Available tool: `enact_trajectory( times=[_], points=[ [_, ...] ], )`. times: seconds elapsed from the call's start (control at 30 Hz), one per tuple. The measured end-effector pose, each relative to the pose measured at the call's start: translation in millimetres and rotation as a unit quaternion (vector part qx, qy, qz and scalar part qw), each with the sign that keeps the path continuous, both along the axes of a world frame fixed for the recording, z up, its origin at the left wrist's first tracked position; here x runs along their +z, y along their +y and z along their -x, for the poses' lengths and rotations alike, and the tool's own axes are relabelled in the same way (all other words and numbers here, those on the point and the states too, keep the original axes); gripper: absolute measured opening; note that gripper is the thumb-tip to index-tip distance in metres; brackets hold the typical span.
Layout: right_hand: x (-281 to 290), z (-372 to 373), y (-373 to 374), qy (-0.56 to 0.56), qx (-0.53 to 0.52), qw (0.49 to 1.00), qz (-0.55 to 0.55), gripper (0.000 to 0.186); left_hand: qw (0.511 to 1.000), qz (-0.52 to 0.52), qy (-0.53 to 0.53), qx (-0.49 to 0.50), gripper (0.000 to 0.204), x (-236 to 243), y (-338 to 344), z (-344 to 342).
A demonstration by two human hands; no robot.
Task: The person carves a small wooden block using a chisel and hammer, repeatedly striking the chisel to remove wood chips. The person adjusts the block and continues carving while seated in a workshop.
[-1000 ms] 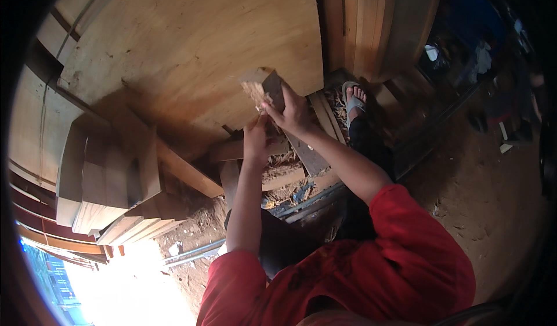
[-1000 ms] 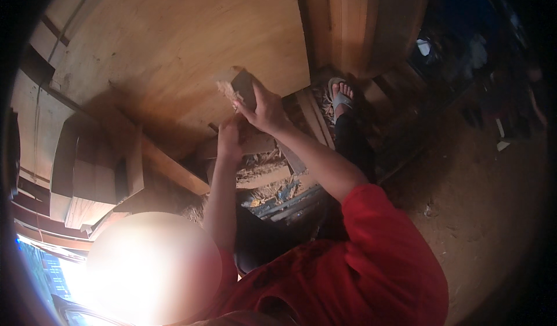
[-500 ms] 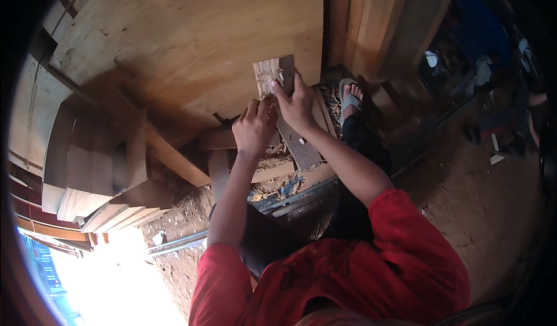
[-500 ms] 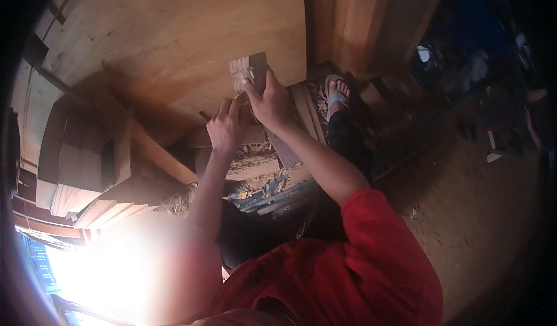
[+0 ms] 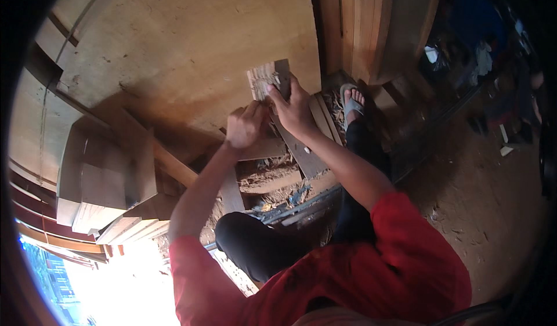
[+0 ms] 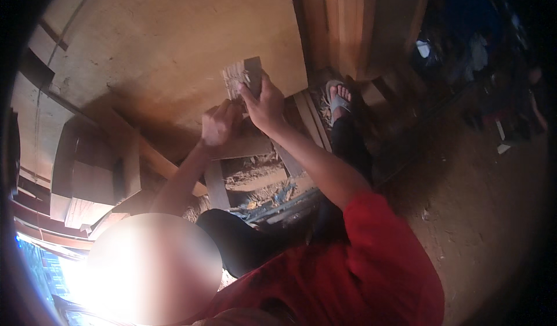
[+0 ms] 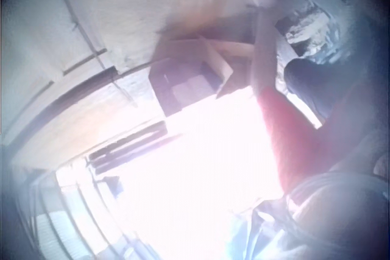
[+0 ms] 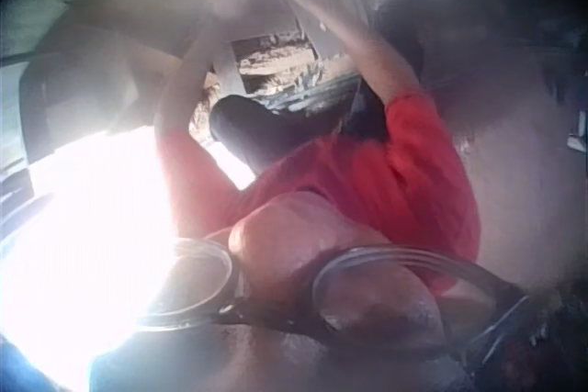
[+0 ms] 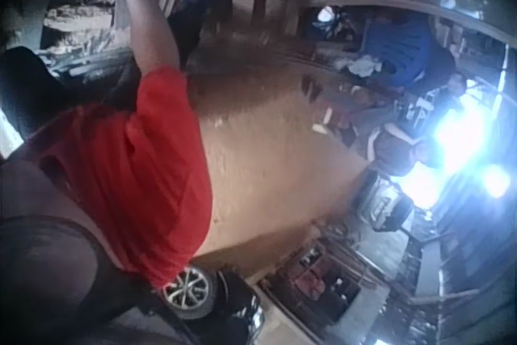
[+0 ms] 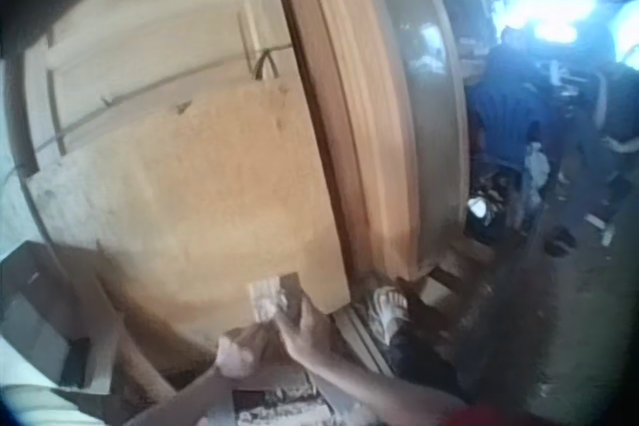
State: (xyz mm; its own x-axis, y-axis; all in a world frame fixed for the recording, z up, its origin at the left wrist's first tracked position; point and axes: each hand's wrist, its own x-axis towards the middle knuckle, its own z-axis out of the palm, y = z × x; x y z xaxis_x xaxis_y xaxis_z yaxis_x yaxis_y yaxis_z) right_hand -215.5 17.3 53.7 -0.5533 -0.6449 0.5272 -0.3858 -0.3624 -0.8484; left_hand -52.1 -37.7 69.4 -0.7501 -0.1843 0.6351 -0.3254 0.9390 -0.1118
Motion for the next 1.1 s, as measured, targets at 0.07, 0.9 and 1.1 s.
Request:
enact_trajectory(
  times=[0.07, 0.9, 1.1],
  points=[
    [3, 1, 0, -0.031, 0.003, 0.999, 0.044, 0.056, 0.995, -0.053, 0.065, 0.046, 0.009, -5, 10, 13],
    [21, 44, -1, -0.044, 0.164, 0.984, 0.061, 0.051, 0.657, -0.674, 0.290, 0.171, 0.048, 7, 43, 9],
    [18, 33, 10, -0.239, 0.396, 0.882, -0.095, 0.058, 0.498, -0.772, 0.385, -0.083, 0.071, 7, 31, -22]
  ],
)
